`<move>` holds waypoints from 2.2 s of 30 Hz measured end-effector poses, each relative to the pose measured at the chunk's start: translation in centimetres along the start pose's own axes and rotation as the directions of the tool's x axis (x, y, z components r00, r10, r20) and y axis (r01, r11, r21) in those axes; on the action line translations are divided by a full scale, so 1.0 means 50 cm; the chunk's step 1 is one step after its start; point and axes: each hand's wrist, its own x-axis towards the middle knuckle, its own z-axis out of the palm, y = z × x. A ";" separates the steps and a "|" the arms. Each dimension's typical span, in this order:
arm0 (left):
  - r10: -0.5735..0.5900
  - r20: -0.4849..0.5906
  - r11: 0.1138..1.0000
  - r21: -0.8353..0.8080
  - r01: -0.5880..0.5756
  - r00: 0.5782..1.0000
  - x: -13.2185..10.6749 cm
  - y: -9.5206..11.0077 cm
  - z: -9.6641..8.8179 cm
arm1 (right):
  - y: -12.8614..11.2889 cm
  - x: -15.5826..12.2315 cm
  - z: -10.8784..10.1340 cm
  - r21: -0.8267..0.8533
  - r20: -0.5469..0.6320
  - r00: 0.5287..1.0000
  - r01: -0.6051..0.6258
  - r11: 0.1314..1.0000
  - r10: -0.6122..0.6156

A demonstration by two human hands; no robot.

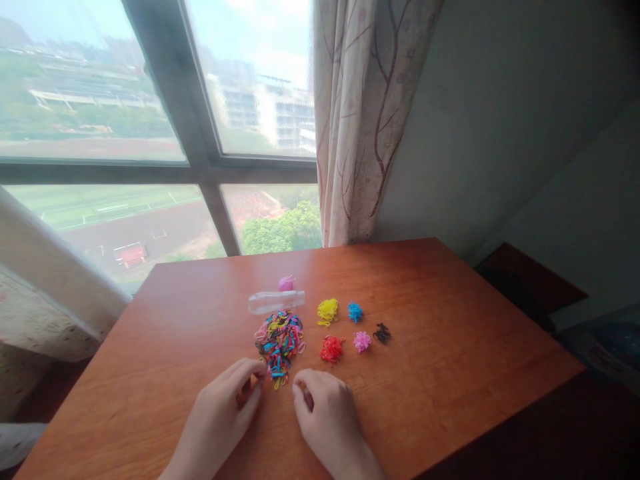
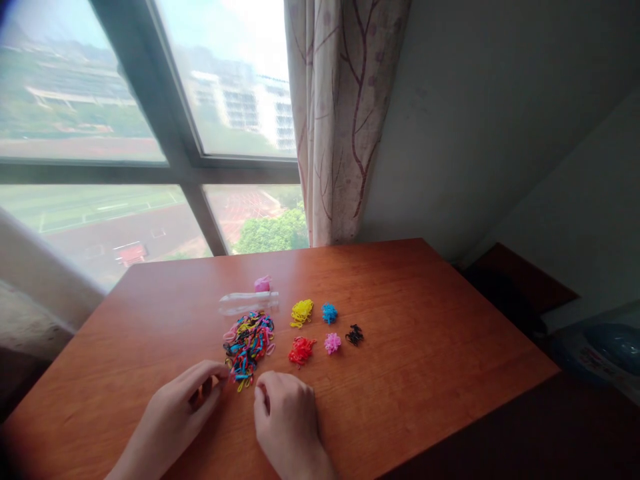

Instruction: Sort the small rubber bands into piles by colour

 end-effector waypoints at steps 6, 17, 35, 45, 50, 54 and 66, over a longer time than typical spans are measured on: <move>0.025 0.080 0.999 0.022 -0.027 0.997 0.010 0.035 -0.005 | 0.003 -0.001 0.000 0.048 0.019 1.000 0.006 0.999 -0.007; 0.075 0.150 0.997 -0.001 -0.076 0.986 0.015 0.069 0.013 | 0.002 -0.001 0.004 -0.025 0.068 0.995 0.078 0.997 -0.076; 0.084 0.033 0.991 -0.111 -0.080 0.996 0.076 0.080 -0.009 | 0.001 -0.010 0.000 -0.068 0.029 0.999 -0.037 0.997 0.039; 0.096 0.029 0.994 -0.056 -0.094 0.995 0.134 0.093 0.019 | 0.003 -0.022 -0.014 -0.074 0.053 0.993 -0.100 0.992 0.104; 0.120 0.073 0.993 -0.028 -0.118 0.990 0.201 0.134 0.051 | 0.006 -0.022 -0.018 -0.064 0.049 0.995 -0.080 0.995 0.083; 0.140 0.127 0.990 0.010 -0.142 0.982 0.275 0.174 0.087 | 0.005 -0.023 -0.027 -0.058 0.044 0.996 -0.075 0.995 0.077; 0.126 0.259 0.982 0.105 -0.158 0.958 0.329 0.205 0.128 | 0.010 -0.016 -0.031 -0.088 0.053 0.992 -0.107 0.990 0.112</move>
